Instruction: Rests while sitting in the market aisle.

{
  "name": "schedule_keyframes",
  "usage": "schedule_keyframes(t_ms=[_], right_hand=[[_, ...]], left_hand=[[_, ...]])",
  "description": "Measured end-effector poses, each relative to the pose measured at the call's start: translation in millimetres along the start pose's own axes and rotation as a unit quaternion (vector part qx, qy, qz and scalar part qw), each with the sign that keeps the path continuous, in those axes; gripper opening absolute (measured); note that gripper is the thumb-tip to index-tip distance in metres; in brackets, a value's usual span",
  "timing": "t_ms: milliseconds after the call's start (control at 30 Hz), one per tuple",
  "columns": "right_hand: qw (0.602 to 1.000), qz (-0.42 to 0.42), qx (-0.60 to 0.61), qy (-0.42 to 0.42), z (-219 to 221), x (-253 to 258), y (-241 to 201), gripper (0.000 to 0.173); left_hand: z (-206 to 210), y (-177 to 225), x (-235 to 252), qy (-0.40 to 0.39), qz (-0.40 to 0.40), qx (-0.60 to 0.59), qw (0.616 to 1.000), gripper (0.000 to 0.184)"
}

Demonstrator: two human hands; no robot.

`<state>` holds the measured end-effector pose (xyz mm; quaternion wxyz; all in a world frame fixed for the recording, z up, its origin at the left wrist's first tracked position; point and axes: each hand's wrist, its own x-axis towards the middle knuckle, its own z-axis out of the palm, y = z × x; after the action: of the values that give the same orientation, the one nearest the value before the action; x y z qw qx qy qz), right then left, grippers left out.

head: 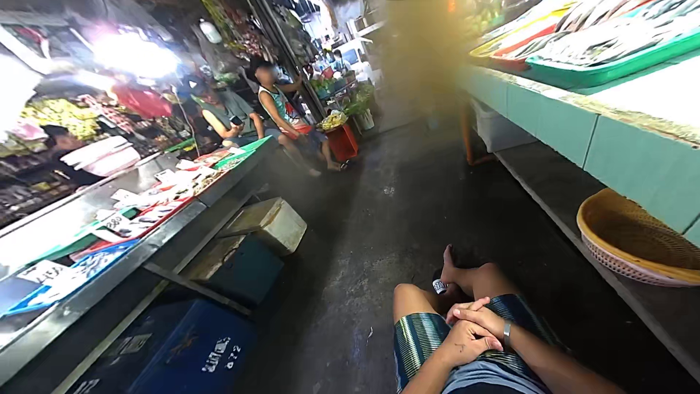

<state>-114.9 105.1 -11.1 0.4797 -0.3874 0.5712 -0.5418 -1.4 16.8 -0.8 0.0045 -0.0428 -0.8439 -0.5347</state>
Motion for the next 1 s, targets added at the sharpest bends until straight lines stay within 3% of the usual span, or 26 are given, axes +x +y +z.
schedule_keyframes(t_ms=[67,100,133,167,200,267,333,367,433,500,567,633,667,733,767,833,900,1000], right_hand=[[0.992,0.063,-0.016,-0.104,-5.9,1.8,-2.2,0.057],[0.991,0.088,-0.018,-0.103,-2.3,-2.5,-12.7,0.057],[0.992,0.119,-0.019,-0.046,8.1,-10.9,-32.5,0.052],[0.991,0.131,-0.017,0.027,18.8,-20.9,-55.9,0.045],[0.995,0.089,-0.019,0.031,13.7,-24.4,-61.2,0.039],[0.999,0.019,-0.011,0.037,9.2,-30.5,-67.2,0.029],[0.999,0.006,-0.02,0.045,4.2,-23.0,-51.0,0.025],[0.996,0.046,-0.011,0.08,11.0,-21.1,-51.9,0.024],[0.992,0.067,0.041,0.098,10.3,-3.5,-21.1,0.041],[0.984,0.009,0.178,0.011,-16.0,19.2,34.6,0.066],[0.979,0.014,0.202,-0.017,-20.2,26.5,47.8,0.071],[0.989,0.027,0.133,-0.051,-12.4,19.2,33.6,0.063],[0.994,0.054,0.087,-0.042,-0.1,5.4,5.8,0.058],[0.986,0.157,-0.005,0.057,33.4,-22.3,-61.8,0.045],[0.985,0.166,-0.021,0.047,32.1,-21.6,-63.9,0.044],[0.994,0.112,-0.015,-0.003,11.9,-5.2,-25.6,0.049],[0.998,0.051,-0.038,0.019,2.7,13.3,14.3,0.05],[0.99,-0.097,-0.062,0.079,6.7,16.0,18.4,0.04]], left_hand=[[-1.8,4.7,-1.9,-0.014,-0.027,-0.012,0.999,0.024],[-2.3,8.4,-3.1,-0.01,-0.041,-0.013,0.999,0.022],[-3.3,17.1,-3.6,0.002,-0.049,0.0,0.999,0.021],[-4.1,23.2,-3.8,0.025,-0.008,0.016,1.0,0.021],[-4.9,10.2,-1.4,0.045,0.103,-0.006,0.994,0.023],[1.0,43.5,-2.9,0.08,-0.015,0.007,0.997,0.025],[3.8,42.3,-2.3,0.073,-0.042,0.025,0.996,0.028],[6.1,29.5,-3.3,0.08,-0.034,0.02,0.996,0.028],[10.4,0.1,-6.6,0.135,-0.029,-0.069,0.988,0.025],[15.4,-38.7,-6.7,0.236,0.013,-0.17,0.957,0.026],[10.7,-51.3,-6.6,0.289,0.023,-0.166,0.943,0.047],[6.7,-44.8,-9.9,0.222,-0.024,-0.108,0.969,0.062],[6.2,-35.3,-10.3,0.167,-0.068,-0.07,0.981,0.054],[-0.6,-10.4,-6.6,0.056,-0.139,0.003,0.989,0.043],[-4.6,-7.7,-3.8,0.033,-0.143,0.012,0.989,0.038],[-7.7,-12.2,0.2,0.037,-0.126,-0.017,0.991,0.035],[-2.0,-15.0,3.4,0.081,-0.086,-0.082,0.99,0.046],[9.2,-8.1,2.6,0.182,-0.009,-0.165,0.969,0.048]])
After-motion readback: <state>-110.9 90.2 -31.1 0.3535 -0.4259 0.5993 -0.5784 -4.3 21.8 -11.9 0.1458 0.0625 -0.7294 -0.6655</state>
